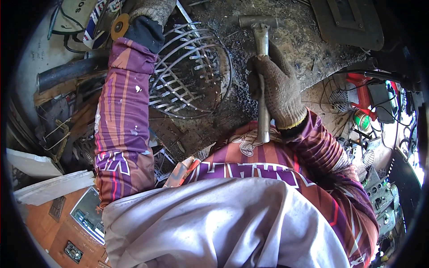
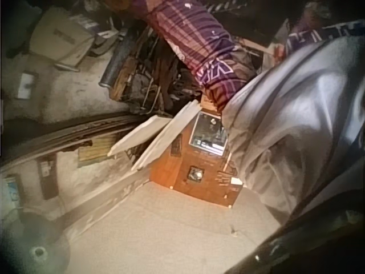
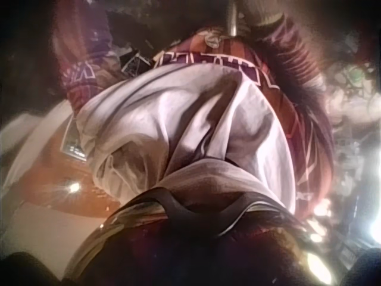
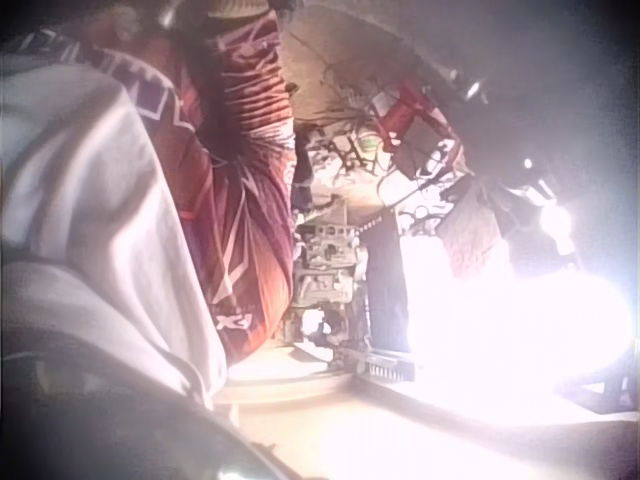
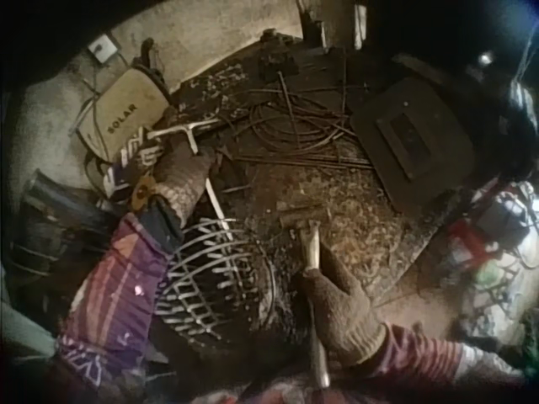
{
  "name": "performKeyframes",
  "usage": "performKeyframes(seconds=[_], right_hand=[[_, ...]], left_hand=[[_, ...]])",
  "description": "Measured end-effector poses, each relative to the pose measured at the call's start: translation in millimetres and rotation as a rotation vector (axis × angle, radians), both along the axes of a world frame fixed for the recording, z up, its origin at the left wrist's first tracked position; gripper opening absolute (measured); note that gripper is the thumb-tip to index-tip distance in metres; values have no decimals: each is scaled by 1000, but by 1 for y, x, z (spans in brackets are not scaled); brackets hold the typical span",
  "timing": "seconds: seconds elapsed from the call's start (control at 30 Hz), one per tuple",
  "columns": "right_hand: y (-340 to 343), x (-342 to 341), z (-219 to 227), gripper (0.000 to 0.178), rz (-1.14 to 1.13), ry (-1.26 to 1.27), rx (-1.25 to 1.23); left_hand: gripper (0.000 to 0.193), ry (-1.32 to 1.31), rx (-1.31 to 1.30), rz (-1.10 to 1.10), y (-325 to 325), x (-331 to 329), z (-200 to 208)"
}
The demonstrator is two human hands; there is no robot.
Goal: The person welds metal rods onto a curved wire frame using a welding torch, then hammers a flat metal piece on a workbench.
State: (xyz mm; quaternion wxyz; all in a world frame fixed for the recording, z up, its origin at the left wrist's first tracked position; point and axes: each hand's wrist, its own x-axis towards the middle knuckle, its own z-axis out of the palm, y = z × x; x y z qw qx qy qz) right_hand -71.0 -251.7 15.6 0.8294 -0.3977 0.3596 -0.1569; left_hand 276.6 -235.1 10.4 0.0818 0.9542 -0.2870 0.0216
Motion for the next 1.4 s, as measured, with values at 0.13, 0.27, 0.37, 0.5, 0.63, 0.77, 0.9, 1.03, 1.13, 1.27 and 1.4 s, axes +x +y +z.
performKeyframes(seconds=[0.13,0.27,0.37,0.5,0.63,0.77,0.9,1.03,1.13,1.27,1.4], right_hand=[[8,0,1,51,69,41,42],[20,9,-1,61,135,201,-16],[28,15,-9,55,121,156,-39],[29,18,-14,61,213,213,-214],[34,12,5,52,-25,102,0],[36,13,-1,40,-129,19,-7],[31,18,3,38,44,105,-34],[18,13,13,43,-46,44,13],[6,4,7,42,-17,62,-48],[-33,-14,26,53,202,241,-393],[-77,-35,-9,64,315,357,-1236]], left_hand=[[40,-14,1,-3,4,2,4],[38,-19,4,-10,9,2,5],[36,-21,2,-22,7,1,5],[33,-25,1,-23,10,1,2],[31,-28,5,-25,13,4,3],[28,-28,3,-30,10,3,1],[25,-29,6,-29,15,3,1],[23,-38,1,-30,18,9,3],[21,-37,3,-38,18,10,0],[19,-33,-11,-41,18,13,-2],[16,-58,-63,-69,30,17,13]])
